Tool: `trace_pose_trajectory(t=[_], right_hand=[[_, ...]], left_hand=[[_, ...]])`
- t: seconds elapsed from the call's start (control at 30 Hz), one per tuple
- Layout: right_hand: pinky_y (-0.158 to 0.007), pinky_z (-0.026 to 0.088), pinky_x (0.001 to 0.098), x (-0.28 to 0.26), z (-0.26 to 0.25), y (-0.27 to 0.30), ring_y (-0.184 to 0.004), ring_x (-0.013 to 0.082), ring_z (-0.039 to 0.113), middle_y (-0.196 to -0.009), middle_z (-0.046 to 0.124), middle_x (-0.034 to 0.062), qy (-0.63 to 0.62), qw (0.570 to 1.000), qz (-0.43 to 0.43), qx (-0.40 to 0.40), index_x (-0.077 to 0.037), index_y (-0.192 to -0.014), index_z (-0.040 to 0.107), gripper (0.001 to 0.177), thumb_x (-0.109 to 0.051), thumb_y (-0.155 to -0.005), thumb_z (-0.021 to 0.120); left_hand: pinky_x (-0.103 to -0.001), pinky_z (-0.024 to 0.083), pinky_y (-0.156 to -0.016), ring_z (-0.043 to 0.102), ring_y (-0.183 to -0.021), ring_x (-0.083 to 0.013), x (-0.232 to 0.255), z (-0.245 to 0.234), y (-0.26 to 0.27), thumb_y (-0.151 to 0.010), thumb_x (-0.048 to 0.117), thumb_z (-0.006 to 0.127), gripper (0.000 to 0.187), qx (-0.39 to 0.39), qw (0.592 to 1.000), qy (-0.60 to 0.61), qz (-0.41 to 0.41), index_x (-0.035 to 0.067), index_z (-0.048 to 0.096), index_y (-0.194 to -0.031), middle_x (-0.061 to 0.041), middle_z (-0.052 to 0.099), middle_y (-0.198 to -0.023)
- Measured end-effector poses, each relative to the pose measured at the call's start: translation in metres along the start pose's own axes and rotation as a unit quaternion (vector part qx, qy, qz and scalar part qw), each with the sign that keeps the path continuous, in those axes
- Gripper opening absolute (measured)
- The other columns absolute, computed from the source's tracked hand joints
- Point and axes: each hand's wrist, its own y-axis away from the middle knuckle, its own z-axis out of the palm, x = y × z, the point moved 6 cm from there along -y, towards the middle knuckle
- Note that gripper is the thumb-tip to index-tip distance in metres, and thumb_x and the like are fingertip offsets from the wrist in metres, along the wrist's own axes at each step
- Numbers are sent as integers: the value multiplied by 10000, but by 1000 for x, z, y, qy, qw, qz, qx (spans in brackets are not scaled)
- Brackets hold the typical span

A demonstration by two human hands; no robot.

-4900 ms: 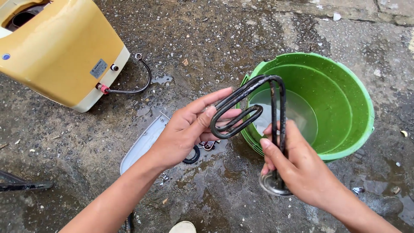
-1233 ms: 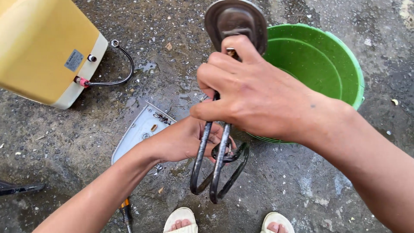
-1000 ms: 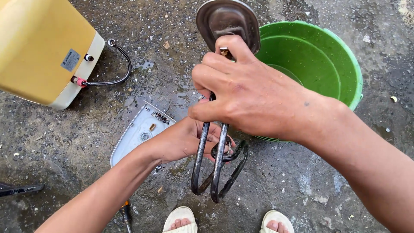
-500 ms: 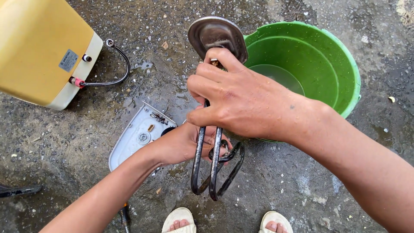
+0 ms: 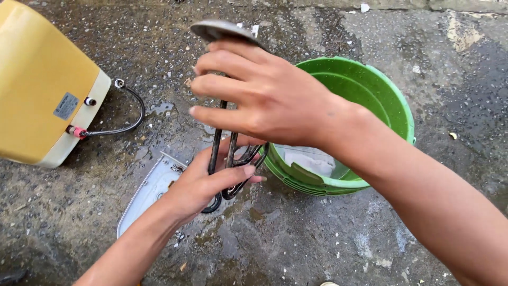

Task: Cleaning internal components of a water heater using a wet cloth and a bucket of water on a concrete floor.

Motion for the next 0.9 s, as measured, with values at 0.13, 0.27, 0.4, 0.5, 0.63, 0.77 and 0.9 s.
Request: trace_pose_trajectory(t=[0.13,0.27,0.4,0.5,0.63,0.77,0.9], right_hand=[[-879,610,498,-1,-26,38,-995,406,674,-1112,624,211,-136,982,63,115,13,-1140,703,135,-59,-1055,627],[-775,577,404,9,-2,106,-841,296,684,-913,682,173,-142,960,211,118,19,-908,745,32,6,-936,752],[-743,590,371,23,111,187,-892,212,737,-1045,770,33,-267,851,383,-240,-146,-1097,742,268,-320,-893,735],[-1118,566,291,-16,162,214,-1244,163,709,-1360,716,-22,-399,547,455,-578,-251,-1382,606,575,-301,-850,819],[-832,573,295,-59,223,247,-1213,216,539,-1405,447,73,-345,474,294,-755,-106,-1426,394,492,-114,-987,617],[-732,536,358,-69,254,261,-958,250,646,-1118,673,112,-298,496,248,-777,6,-1173,657,304,-224,-981,612],[-745,552,373,-10,250,275,-951,274,680,-1096,707,130,-260,513,307,-758,-3,-1123,691,291,-215,-946,598]], left_hand=[[-417,605,-1045,679,-1134,-205,1,-5,-4,-841,151,632,486,-67,993,-56,79,18,595,-1307,-90,631,-1385],[-471,568,-1049,403,-1475,-241,-16,-19,-6,-906,159,602,439,-77,991,-22,105,99,579,-1340,-226,266,-1653],[-446,412,-1149,451,-1493,-291,-19,-40,-19,-876,225,635,447,-9,986,-139,93,215,602,-1322,-205,423,-1621],[-463,504,-1081,747,-1170,-334,-18,-47,-30,-855,106,592,521,14,990,-96,104,174,550,-1370,-192,284,-1682],[-483,240,-1223,313,-1556,-346,-5,-45,-46,-864,118,580,534,13,980,-117,158,116,521,-1395,-267,305,-1663],[-486,244,-1243,299,-1567,-325,-1,-40,-55,-853,117,577,521,27,978,-118,170,92,544,-1372,-244,357,-1641],[-446,260,-1240,298,-1560,-310,-4,-34,-53,-895,96,565,507,6,987,-66,145,68,505,-1398,-233,334,-1649]])
